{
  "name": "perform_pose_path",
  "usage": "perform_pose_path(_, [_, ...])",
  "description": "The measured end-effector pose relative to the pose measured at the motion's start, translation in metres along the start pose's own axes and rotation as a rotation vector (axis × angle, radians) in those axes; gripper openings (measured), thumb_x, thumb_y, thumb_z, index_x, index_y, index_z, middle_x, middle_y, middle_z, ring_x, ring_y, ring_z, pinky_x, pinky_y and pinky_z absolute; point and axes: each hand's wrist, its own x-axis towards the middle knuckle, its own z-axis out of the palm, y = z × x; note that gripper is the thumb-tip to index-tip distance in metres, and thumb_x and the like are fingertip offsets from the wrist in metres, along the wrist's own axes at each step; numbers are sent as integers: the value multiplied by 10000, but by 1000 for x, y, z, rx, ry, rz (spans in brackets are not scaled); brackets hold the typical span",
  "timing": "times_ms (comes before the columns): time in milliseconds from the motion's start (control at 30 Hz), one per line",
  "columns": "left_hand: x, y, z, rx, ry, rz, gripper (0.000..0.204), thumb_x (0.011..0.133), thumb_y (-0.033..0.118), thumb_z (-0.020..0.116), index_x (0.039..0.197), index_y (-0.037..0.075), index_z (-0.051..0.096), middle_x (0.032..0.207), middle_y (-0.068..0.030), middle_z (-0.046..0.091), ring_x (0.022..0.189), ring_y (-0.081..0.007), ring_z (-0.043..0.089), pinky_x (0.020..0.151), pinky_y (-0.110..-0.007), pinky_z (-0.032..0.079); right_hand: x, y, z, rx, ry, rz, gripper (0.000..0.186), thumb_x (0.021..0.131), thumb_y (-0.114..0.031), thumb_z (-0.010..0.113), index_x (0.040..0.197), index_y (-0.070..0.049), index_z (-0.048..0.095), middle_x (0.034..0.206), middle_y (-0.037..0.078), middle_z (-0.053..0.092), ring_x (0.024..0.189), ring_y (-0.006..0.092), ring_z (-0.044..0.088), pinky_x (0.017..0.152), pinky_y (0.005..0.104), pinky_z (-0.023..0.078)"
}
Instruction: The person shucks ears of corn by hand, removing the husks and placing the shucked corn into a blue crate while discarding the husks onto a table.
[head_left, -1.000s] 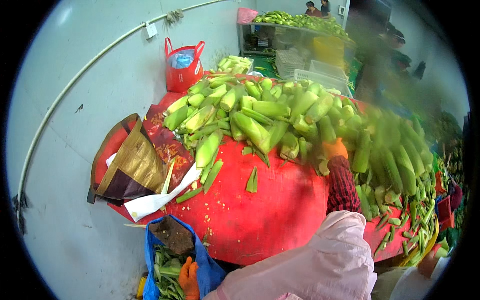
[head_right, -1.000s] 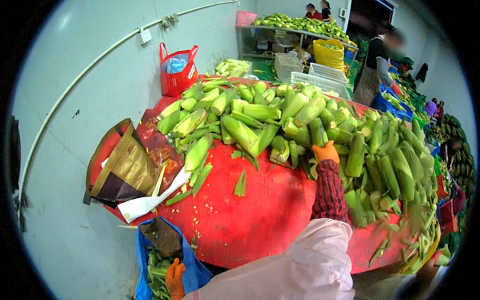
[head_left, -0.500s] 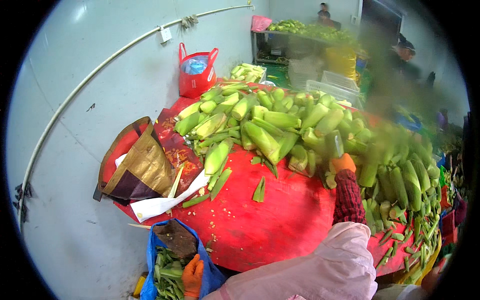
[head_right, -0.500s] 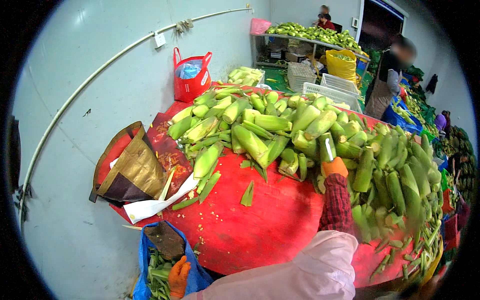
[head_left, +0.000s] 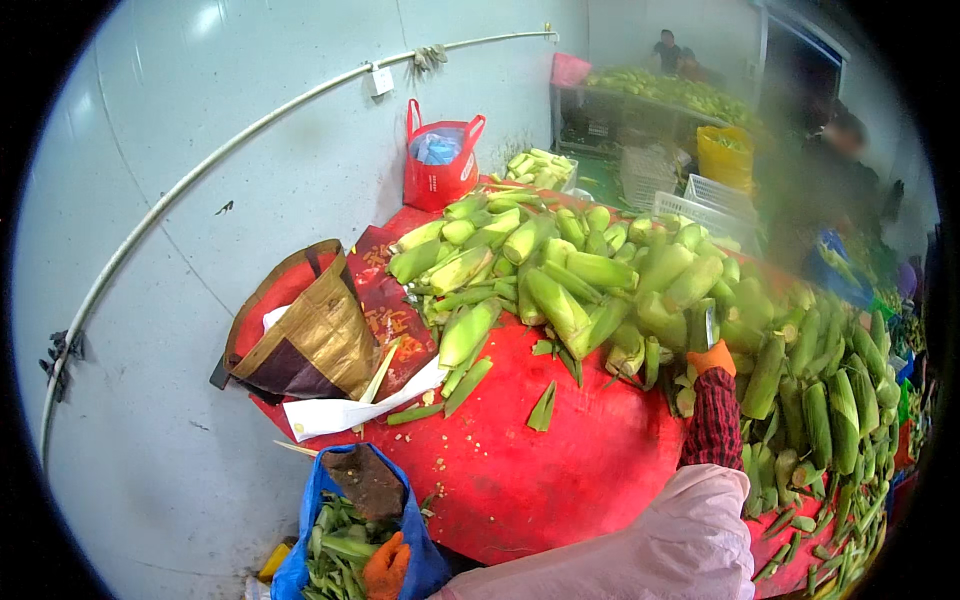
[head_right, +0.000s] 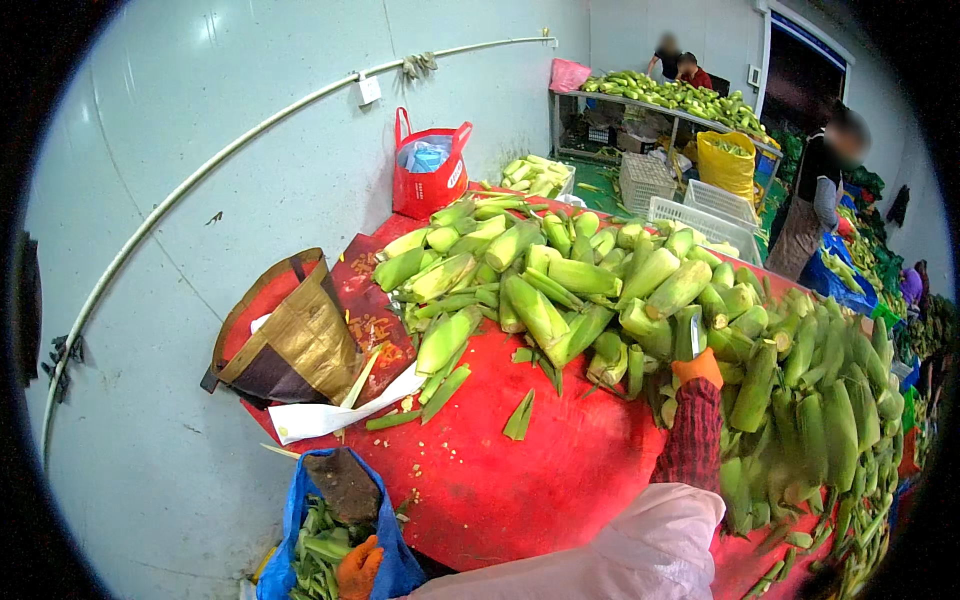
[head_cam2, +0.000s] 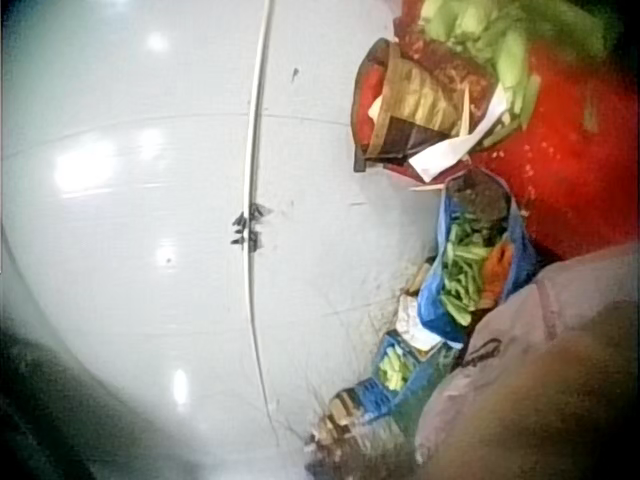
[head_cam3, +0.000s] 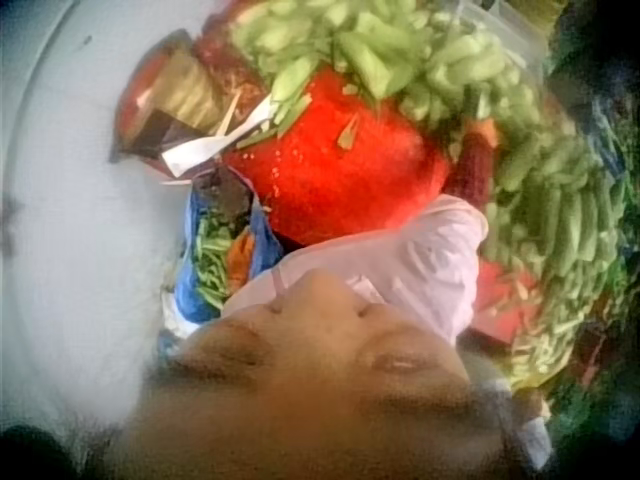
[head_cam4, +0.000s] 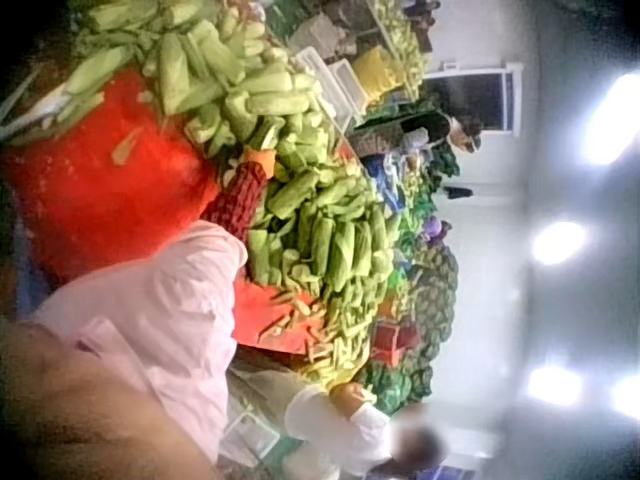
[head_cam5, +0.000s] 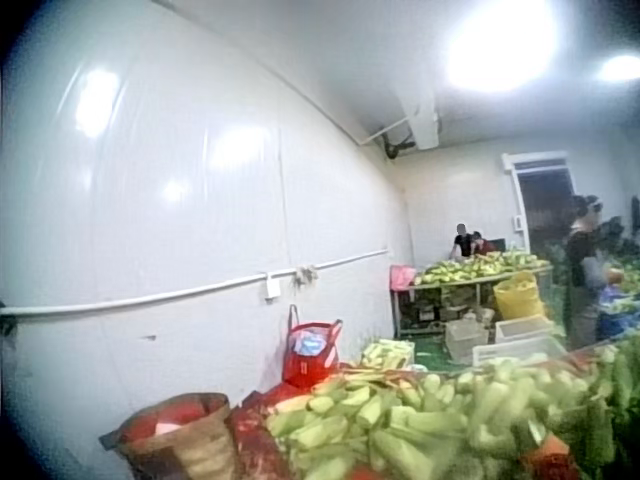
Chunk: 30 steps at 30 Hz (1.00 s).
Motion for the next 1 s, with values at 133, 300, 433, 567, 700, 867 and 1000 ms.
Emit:
perform_pose_path(133, [2,28,11,-99,-28,-19,382,992,304,584,1270,49,639,1181,-174,676,1111,-320,625,963,-367,475,-9,-4,-14,-41,-24,7,708,633,-474,839,1147,-44,611,1111,180,697,1030,343,675,907,422,520])
perform_pose_path(300, [13,60,2,-92,-151,46,353,984,309,595,1180,23,660,1048,-172,702,950,-332,647,847,-405,499,-38,-3,-10,266,-238,28,627,637,-537,853,826,38,690,722,170,679,562,280,660,566,392,532])
perform_pose_path(433, [21,62,-3,-447,-180,48,357,986,276,579,1212,7,641,1044,-152,695,914,-280,626,807,-369,491,-122,2,50,760,-602,-6,554,700,-505,835,825,22,722,703,111,679,476,171,589,443,314,457])
perform_pose_path(567, [47,47,4,-755,-202,57,419,1020,215,539,1384,8,545,1177,-95,682,1021,-161,656,877,-292,518,-262,-39,117,1061,-1030,-98,395,824,-420,773,950,-46,752,724,38,702,499,121,602,443,245,437])
perform_pose_path(700, [45,39,5,-1013,-132,36,519,1055,357,461,1482,64,422,1310,-111,605,1135,-216,612,942,-353,505,-434,-130,42,949,-1614,-184,344,898,-395,709,968,-59,698,680,13,629,482,89,544,433,256,400])
perform_pose_path(867, [-10,-5,-47,-1754,-465,72,768,953,621,519,1449,38,452,1414,-155,546,1266,-283,551,1058,-430,474,-526,-139,42,721,-1749,-455,332,982,-308,599,1192,-63,680,953,100,730,506,93,555,471,232,429])
perform_pose_path(1000, [-30,-79,-44,-2053,21,-8,676,910,554,645,1341,39,564,1316,-139,616,1202,-318,598,1015,-491,502,-556,-117,39,525,-2021,-439,582,978,-238,572,1509,-101,380,1005,92,743,523,137,576,502,281,471])
